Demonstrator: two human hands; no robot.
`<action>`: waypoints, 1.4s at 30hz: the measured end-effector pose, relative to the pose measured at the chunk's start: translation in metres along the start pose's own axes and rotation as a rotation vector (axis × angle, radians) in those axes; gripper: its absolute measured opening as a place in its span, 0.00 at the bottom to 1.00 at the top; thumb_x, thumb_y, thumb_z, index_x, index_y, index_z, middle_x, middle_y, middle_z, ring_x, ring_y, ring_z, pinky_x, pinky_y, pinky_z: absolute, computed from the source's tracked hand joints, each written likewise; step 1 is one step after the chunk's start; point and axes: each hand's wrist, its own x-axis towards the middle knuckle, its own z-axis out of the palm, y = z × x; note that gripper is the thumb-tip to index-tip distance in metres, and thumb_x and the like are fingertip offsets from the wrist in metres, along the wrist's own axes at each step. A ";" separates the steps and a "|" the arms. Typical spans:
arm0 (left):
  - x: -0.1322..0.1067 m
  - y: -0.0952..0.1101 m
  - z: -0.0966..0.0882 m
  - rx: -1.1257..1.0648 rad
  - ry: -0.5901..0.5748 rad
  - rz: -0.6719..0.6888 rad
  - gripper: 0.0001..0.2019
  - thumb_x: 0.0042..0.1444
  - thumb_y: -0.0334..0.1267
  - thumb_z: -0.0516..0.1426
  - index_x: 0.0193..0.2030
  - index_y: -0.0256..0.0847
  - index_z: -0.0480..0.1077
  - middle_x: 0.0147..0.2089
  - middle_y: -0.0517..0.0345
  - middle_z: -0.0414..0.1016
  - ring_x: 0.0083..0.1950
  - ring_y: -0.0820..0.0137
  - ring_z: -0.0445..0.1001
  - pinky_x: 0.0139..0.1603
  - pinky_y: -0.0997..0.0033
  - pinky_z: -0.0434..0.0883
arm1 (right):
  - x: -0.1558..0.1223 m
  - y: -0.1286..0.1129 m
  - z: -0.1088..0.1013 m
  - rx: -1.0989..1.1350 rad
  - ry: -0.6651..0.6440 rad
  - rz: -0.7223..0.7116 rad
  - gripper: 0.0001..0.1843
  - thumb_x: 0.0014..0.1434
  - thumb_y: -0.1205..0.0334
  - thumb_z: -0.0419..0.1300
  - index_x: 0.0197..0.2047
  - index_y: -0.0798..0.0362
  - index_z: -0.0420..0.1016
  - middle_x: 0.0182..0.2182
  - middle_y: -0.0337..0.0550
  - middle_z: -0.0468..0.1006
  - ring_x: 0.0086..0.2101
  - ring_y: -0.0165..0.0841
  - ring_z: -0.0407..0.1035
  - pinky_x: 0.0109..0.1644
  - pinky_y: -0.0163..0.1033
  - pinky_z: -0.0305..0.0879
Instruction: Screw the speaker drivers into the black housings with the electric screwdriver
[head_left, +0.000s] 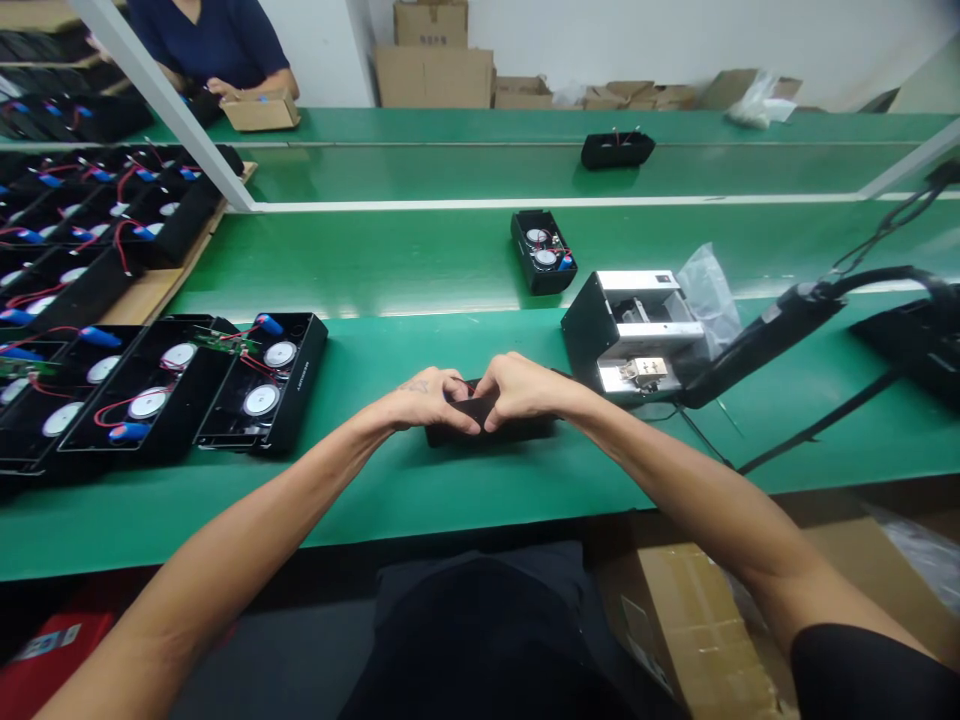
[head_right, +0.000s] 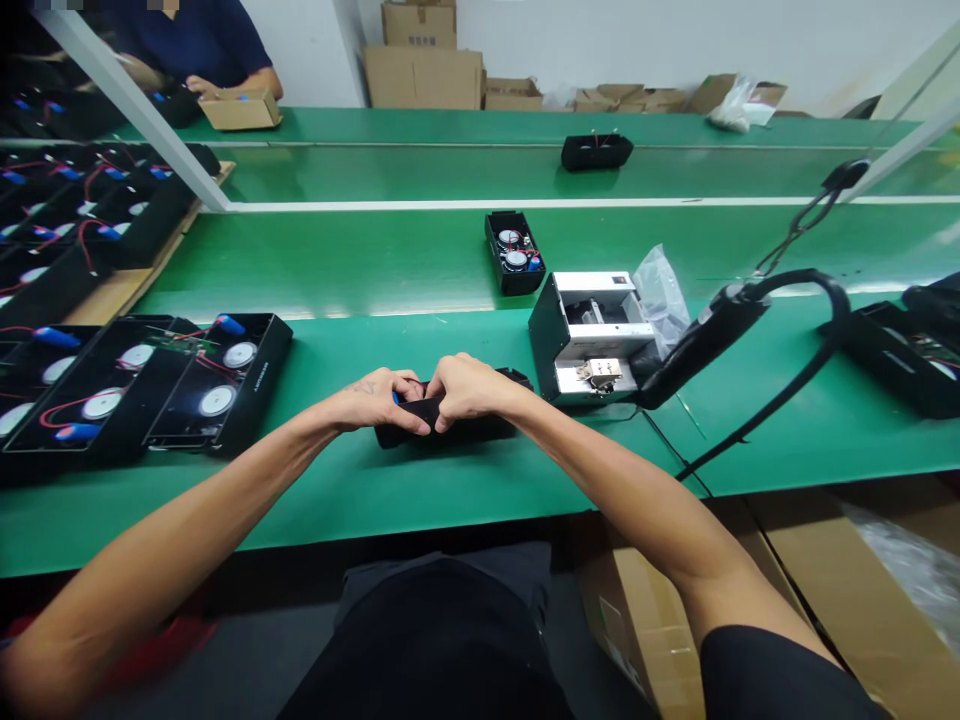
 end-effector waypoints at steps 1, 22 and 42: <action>0.000 -0.001 0.000 -0.003 0.002 -0.001 0.18 0.41 0.49 0.71 0.20 0.40 0.70 0.39 0.63 0.70 0.36 0.72 0.66 0.36 0.68 0.59 | -0.001 -0.002 0.000 -0.005 0.005 0.016 0.17 0.42 0.60 0.74 0.39 0.50 0.88 0.18 0.32 0.70 0.25 0.28 0.62 0.28 0.34 0.53; 0.001 0.000 0.000 -0.018 -0.002 -0.017 0.19 0.39 0.52 0.72 0.20 0.41 0.72 0.37 0.63 0.68 0.35 0.72 0.65 0.35 0.68 0.59 | 0.005 -0.002 -0.004 0.100 -0.072 0.014 0.11 0.41 0.63 0.73 0.32 0.53 0.85 0.18 0.31 0.68 0.24 0.28 0.61 0.28 0.35 0.53; -0.045 -0.027 0.070 0.620 0.453 0.542 0.07 0.49 0.32 0.69 0.34 0.48 0.80 0.41 0.56 0.80 0.68 0.44 0.63 0.63 0.38 0.61 | -0.135 0.118 0.040 -0.022 1.791 0.425 0.36 0.59 0.50 0.67 0.66 0.56 0.65 0.60 0.63 0.67 0.54 0.48 0.69 0.54 0.55 0.70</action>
